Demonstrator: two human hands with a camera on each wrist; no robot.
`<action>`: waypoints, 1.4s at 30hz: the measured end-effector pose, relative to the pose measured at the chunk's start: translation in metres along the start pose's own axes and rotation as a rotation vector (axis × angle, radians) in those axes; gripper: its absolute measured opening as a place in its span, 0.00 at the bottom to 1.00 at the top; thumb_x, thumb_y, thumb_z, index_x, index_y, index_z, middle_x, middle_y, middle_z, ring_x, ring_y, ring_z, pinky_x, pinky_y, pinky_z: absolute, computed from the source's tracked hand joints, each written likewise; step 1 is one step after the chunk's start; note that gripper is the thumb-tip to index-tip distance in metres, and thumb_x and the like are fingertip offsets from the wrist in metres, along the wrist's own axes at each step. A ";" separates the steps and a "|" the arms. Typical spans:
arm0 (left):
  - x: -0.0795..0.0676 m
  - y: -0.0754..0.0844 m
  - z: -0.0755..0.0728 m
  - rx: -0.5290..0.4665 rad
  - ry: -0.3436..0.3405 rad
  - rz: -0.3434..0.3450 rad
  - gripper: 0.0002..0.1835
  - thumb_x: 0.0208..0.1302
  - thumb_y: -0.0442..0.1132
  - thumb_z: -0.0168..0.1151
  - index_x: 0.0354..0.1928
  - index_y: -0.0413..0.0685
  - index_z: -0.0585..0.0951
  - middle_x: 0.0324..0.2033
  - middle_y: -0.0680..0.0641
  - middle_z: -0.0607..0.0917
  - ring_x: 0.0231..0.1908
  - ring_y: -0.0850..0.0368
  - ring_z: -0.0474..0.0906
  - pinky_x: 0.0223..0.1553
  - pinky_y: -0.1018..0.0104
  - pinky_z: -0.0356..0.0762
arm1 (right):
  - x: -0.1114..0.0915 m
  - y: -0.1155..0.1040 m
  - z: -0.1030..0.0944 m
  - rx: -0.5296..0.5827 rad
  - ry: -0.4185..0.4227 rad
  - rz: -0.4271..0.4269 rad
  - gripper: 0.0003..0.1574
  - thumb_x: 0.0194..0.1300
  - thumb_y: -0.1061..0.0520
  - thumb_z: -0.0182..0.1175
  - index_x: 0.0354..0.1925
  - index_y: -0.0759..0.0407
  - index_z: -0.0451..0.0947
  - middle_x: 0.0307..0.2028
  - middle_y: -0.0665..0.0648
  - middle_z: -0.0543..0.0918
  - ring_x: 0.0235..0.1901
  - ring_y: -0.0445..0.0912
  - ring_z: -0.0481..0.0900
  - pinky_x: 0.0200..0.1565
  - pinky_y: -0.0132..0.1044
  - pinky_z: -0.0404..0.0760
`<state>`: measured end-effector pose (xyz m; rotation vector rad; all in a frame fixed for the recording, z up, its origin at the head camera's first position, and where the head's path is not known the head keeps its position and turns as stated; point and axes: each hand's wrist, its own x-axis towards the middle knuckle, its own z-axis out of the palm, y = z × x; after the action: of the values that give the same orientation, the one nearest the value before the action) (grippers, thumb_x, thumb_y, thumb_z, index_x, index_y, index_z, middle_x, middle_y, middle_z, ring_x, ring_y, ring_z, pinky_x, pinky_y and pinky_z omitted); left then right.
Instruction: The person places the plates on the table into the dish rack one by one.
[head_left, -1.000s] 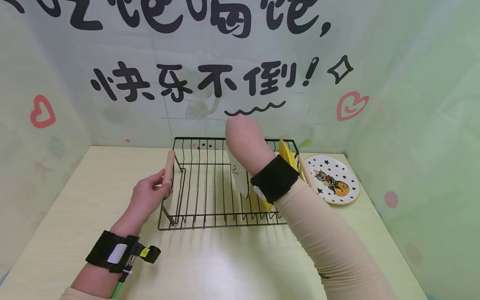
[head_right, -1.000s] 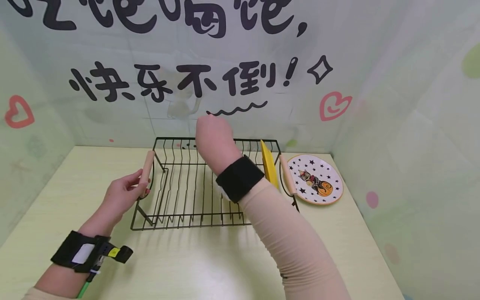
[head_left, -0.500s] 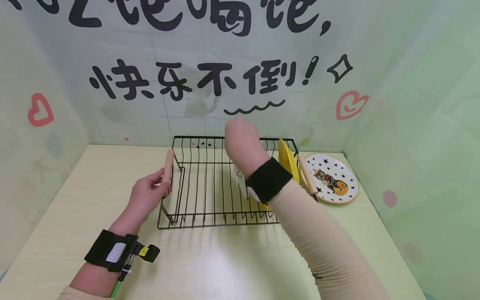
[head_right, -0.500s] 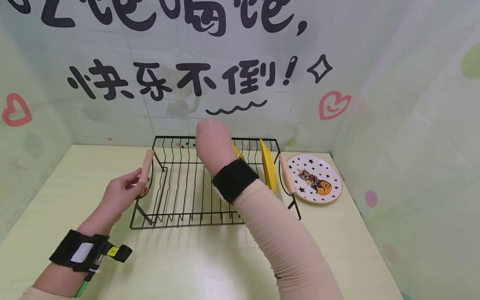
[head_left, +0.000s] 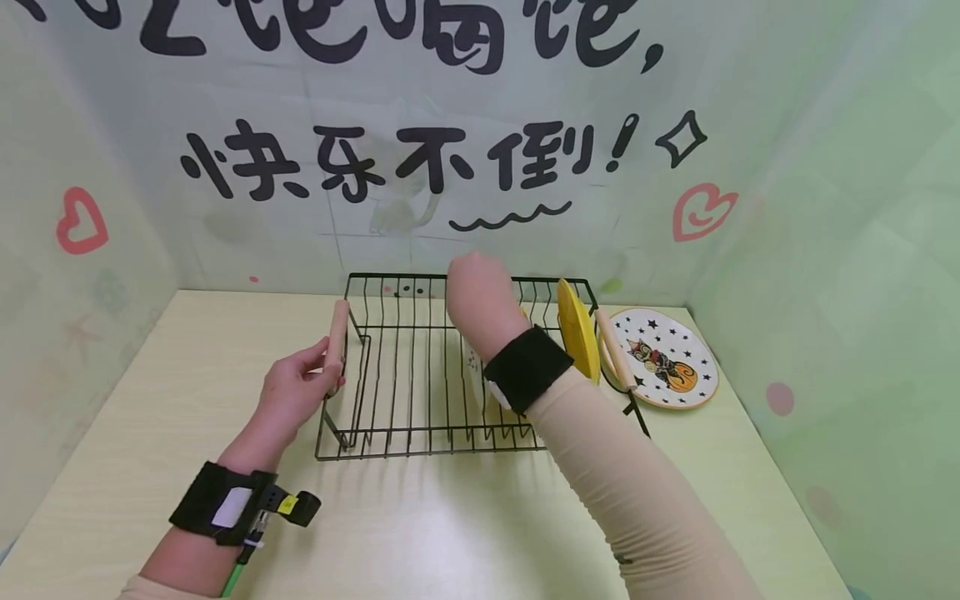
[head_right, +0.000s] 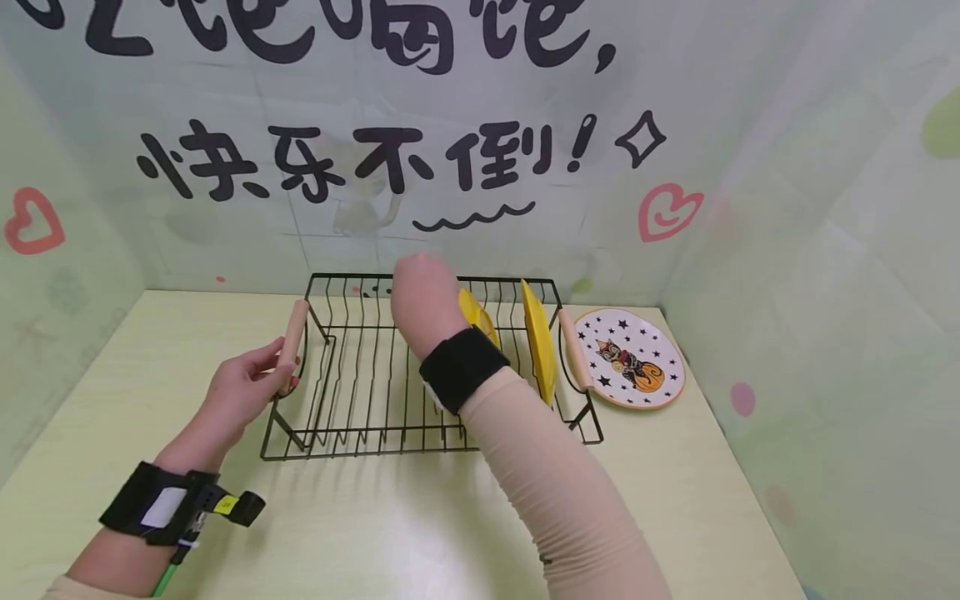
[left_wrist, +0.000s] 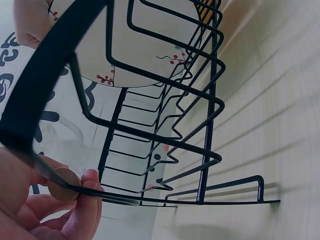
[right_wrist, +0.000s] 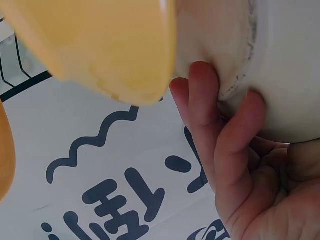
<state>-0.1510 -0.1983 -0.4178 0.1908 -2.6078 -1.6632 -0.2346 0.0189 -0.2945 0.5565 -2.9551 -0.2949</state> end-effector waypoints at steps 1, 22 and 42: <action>0.000 0.000 0.000 -0.001 -0.002 0.000 0.31 0.68 0.41 0.52 0.70 0.42 0.58 0.52 0.37 0.75 0.40 0.55 0.79 0.37 0.70 0.72 | -0.001 -0.001 0.002 -0.015 0.009 -0.011 0.16 0.67 0.63 0.46 0.24 0.54 0.74 0.21 0.48 0.74 0.21 0.37 0.72 0.22 0.30 0.75; -0.003 0.000 0.000 0.016 0.016 0.006 0.31 0.68 0.42 0.52 0.69 0.41 0.59 0.52 0.37 0.75 0.40 0.54 0.79 0.38 0.65 0.71 | -0.004 -0.031 0.017 -0.082 -0.022 -0.029 0.14 0.67 0.57 0.49 0.27 0.53 0.77 0.25 0.49 0.76 0.22 0.39 0.73 0.22 0.28 0.76; -0.002 -0.001 0.002 0.018 0.025 0.014 0.31 0.68 0.42 0.53 0.70 0.42 0.59 0.51 0.36 0.75 0.40 0.54 0.79 0.34 0.68 0.71 | -0.008 -0.052 0.023 -0.070 -0.010 -0.031 0.22 0.65 0.59 0.47 0.15 0.48 0.64 0.17 0.46 0.62 0.14 0.36 0.54 0.10 0.27 0.52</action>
<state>-0.1487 -0.1967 -0.4198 0.1924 -2.6006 -1.6234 -0.2126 -0.0212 -0.3288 0.5936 -2.9351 -0.4035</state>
